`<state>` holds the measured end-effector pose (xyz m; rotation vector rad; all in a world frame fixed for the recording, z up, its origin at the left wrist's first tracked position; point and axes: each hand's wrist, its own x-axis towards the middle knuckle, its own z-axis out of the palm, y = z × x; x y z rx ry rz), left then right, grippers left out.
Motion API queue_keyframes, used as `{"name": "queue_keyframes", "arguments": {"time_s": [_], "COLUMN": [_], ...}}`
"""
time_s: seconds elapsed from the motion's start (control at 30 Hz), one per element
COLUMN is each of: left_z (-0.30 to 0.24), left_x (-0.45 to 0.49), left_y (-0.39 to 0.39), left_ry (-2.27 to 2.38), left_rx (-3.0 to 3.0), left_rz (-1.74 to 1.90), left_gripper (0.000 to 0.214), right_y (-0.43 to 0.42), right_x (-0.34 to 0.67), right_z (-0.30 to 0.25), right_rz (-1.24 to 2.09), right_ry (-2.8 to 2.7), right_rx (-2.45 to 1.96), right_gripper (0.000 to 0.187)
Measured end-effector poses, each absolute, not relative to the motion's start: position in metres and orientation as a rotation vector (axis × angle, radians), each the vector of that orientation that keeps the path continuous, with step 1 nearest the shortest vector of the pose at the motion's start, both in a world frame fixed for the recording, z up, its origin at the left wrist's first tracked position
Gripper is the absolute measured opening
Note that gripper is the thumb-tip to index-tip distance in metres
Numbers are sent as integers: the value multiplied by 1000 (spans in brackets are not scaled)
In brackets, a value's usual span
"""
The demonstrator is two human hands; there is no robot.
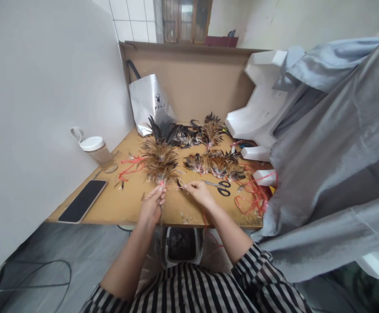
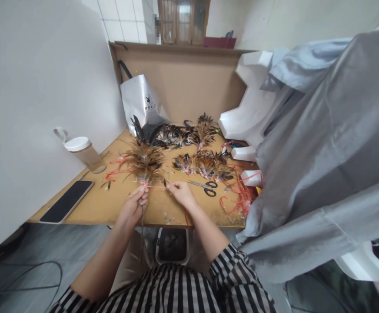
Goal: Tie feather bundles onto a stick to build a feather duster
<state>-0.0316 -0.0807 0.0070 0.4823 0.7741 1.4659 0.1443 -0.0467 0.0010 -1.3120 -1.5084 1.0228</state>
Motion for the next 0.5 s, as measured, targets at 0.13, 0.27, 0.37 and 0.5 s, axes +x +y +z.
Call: {"name": "queue_keyframes", "arguments": {"time_s": [0.13, 0.27, 0.37, 0.5], "left_z": [-7, -16, -17, -19], "left_x": [-42, -42, -40, -40], "left_y": [-73, -70, -71, -71], "left_ry": [678, 649, 639, 640], "left_rx": [368, 274, 260, 288], "left_rz": [1434, 1409, 1411, 1430], "left_gripper": [15, 9, 8, 9], "right_y": [-15, 13, 26, 39], "right_x": [183, 194, 185, 171], "right_z": [-6, -3, 4, 6], "right_rz": [772, 487, 318, 191], "right_ry": [-1553, -1657, -1718, -1766], "right_rx": [-1486, -1669, -1829, -1984], "right_gripper": [20, 16, 20, 24]}}
